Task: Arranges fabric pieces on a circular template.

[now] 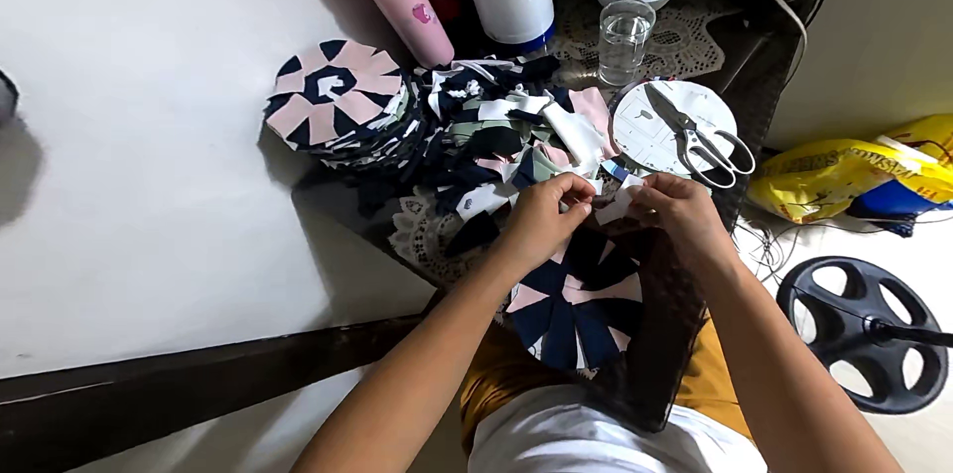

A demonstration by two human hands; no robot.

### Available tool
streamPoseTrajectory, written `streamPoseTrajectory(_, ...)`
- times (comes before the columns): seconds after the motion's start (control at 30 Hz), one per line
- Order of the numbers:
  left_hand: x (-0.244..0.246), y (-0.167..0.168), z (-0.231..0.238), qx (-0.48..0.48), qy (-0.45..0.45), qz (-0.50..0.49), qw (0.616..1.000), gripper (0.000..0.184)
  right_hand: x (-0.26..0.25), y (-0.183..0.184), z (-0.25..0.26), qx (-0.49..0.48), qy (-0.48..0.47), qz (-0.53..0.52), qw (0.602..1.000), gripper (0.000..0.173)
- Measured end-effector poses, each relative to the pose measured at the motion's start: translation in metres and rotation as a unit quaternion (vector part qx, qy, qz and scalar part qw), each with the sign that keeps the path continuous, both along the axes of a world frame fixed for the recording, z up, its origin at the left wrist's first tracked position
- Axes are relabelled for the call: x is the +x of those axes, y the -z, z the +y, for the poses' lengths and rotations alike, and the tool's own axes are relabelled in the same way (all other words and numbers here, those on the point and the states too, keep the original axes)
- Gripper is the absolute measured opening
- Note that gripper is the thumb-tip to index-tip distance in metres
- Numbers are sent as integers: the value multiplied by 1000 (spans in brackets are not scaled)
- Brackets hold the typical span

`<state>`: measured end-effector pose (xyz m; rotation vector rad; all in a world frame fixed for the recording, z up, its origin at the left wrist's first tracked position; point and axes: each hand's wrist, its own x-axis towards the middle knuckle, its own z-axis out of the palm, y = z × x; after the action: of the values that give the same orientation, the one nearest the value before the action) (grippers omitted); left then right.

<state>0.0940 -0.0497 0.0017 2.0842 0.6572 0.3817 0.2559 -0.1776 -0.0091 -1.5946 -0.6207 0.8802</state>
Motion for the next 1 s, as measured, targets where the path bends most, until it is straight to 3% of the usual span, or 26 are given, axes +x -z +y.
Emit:
streamPoseTrajectory(0.2, 18, 8, -16, 20, 14, -11, 1000, 32, 7, -8, -5, 24, -15, -9, 1000, 11)
streamPoseTrajectory(0.43, 23, 16, -21, 201, 14, 41, 979, 19, 17, -19, -25, 20, 24, -132, 991, 11)
streamPoseTrajectory(0.57, 27, 24, -20, 196, 19, 97, 976, 22, 22, -25, -34, -86, 21, -262, 961, 12)
streamPoseTrajectory(0.67, 30, 27, -18, 208, 22, 101, 973, 11, 17, -20, -35, -156, 1, -373, 915, 27)
streamPoseTrajectory(0.83, 24, 12, -19, 198, 40, 92, 975, 8, -8, 5, -25, -40, -71, -447, 891, 28)
streamPoseTrajectory(1.0, 15, 0, -30, 287, 48, 36, 956, 5, -29, 13, -17, 6, -62, -488, 870, 16)
